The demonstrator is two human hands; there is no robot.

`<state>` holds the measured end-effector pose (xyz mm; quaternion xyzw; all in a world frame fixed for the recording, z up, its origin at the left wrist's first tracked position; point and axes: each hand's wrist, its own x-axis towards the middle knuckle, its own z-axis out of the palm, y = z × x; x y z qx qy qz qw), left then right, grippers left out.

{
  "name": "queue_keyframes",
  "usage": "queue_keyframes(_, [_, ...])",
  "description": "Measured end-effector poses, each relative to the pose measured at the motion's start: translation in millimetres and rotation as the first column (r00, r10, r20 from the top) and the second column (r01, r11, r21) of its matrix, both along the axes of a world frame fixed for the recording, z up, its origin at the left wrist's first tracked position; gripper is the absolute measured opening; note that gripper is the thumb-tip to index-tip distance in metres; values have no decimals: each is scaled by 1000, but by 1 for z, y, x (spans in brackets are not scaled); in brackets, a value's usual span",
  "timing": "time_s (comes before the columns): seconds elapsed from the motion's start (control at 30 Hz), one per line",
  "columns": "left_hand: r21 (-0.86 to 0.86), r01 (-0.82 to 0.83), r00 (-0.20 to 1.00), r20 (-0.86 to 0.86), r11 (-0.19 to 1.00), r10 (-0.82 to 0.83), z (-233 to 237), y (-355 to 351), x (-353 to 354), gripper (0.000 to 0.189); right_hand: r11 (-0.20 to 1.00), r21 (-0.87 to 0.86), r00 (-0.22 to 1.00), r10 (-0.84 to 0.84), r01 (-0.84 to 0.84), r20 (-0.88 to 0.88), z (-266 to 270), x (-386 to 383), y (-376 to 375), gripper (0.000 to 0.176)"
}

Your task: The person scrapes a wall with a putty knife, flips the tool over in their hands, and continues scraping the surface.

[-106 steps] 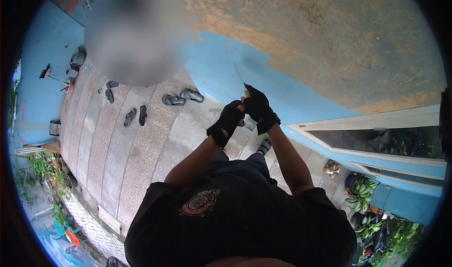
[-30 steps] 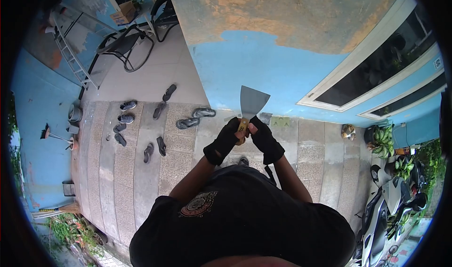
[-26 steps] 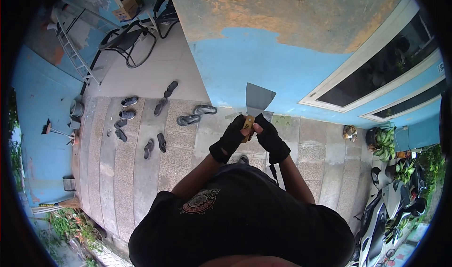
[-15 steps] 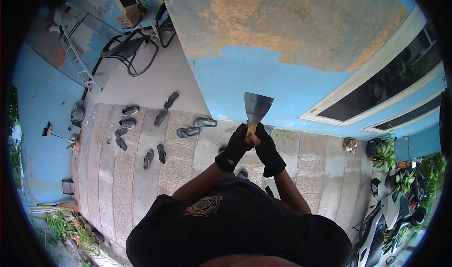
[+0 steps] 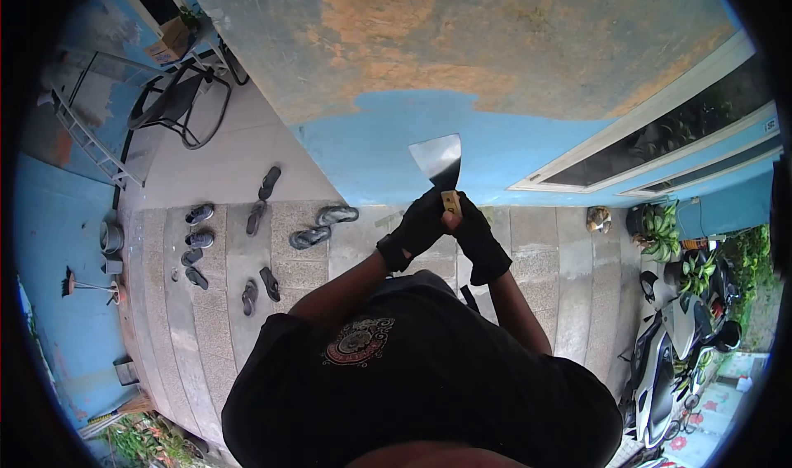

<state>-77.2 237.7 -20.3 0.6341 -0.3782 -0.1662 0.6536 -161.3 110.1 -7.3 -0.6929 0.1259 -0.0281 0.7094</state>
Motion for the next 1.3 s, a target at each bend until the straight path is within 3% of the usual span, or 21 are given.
queue_keyframes(0.03, [34,31,999,-27,999,-30,6,-5,3,40,998,-44,998,-52,51,-23,6,3,-1,37])
queue_keyframes(0.07, [38,41,998,-41,998,-40,10,-11,4,40,987,136,996,-89,89,-11,7,5,-4,36])
queue_keyframes(0.13, [-9,65,981,-182,998,-65,17,-23,7,36,977,133,985,-171,167,19,3,9,-13,35])
queue_keyframes(0.17, [15,26,1000,9,1000,-27,19,-30,10,34,976,137,985,-170,167,11,3,10,-19,35])
queue_keyframes(0.23, [34,0,989,148,999,-5,8,-42,14,34,971,138,980,-195,197,-33,5,9,-34,33])
queue_keyframes(0.3, [7,-53,901,431,999,45,-1,-58,19,42,979,116,985,-159,166,-60,11,12,-49,33])
queue_keyframes(0.4, [-199,-49,910,395,979,126,4,-82,25,55,994,51,993,-91,95,-71,15,23,-81,31])
queue_keyframes(0.47, [-158,-149,929,315,976,193,19,-99,28,58,966,-235,991,-85,106,101,20,31,-105,30])
queue_keyframes(0.53, [-41,-250,958,132,967,254,12,-114,34,61,982,-188,999,-12,21,51,27,39,-136,32])
queue_keyframes(0.63, [64,-465,873,200,883,445,-1,-144,33,59,954,-192,973,216,-228,-84,46,45,-190,33])
queue_keyframes(0.73, [-115,-631,766,67,767,640,3,-174,18,59,907,-250,940,316,-339,-131,50,48,-220,22])
queue_keyframes(0.8, [-134,-716,646,243,685,723,13,-194,13,66,751,-596,953,288,-285,-93,24,53,-238,42])
queue_keyframes(0.83, [-148,-720,630,270,678,728,3,-204,14,70,742,-592,943,316,-315,-105,19,57,-243,42])
queue_keyframes(0.9, [-101,-751,619,235,652,750,20,-218,8,77,862,-375,940,328,-340,-97,18,65,-243,45])
queue_keyframes(1.0, [-67,-787,598,160,613,786,34,-235,12,79,844,-430,931,364,-321,20,37,73,-233,44])
queue_keyframes(1.03, [-64,-786,608,97,615,788,36,-239,15,79,839,-524,907,325,-145,269,15,81,-233,22])
queue_keyframes(1.07, [-65,-795,597,95,603,797,35,-242,18,79,835,-527,902,338,-157,268,24,84,-234,22])
queue_keyframes(1.17, [-44,-831,545,137,555,827,37,-244,22,78,903,-18,897,424,-429,-122,55,92,-238,32])
queue_keyframes(1.2, [-27,-856,501,206,517,840,40,-245,23,76,898,-25,892,434,-440,-125,56,94,-241,32])
queue_keyframes(1.27, [-15,-885,444,264,464,856,46,-245,24,75,810,363,825,541,-460,-162,58,96,-246,33])
queue_keyframes(1.3, [-27,-886,437,285,462,854,47,-242,23,73,807,358,818,550,-470,-167,59,97,-246,33])
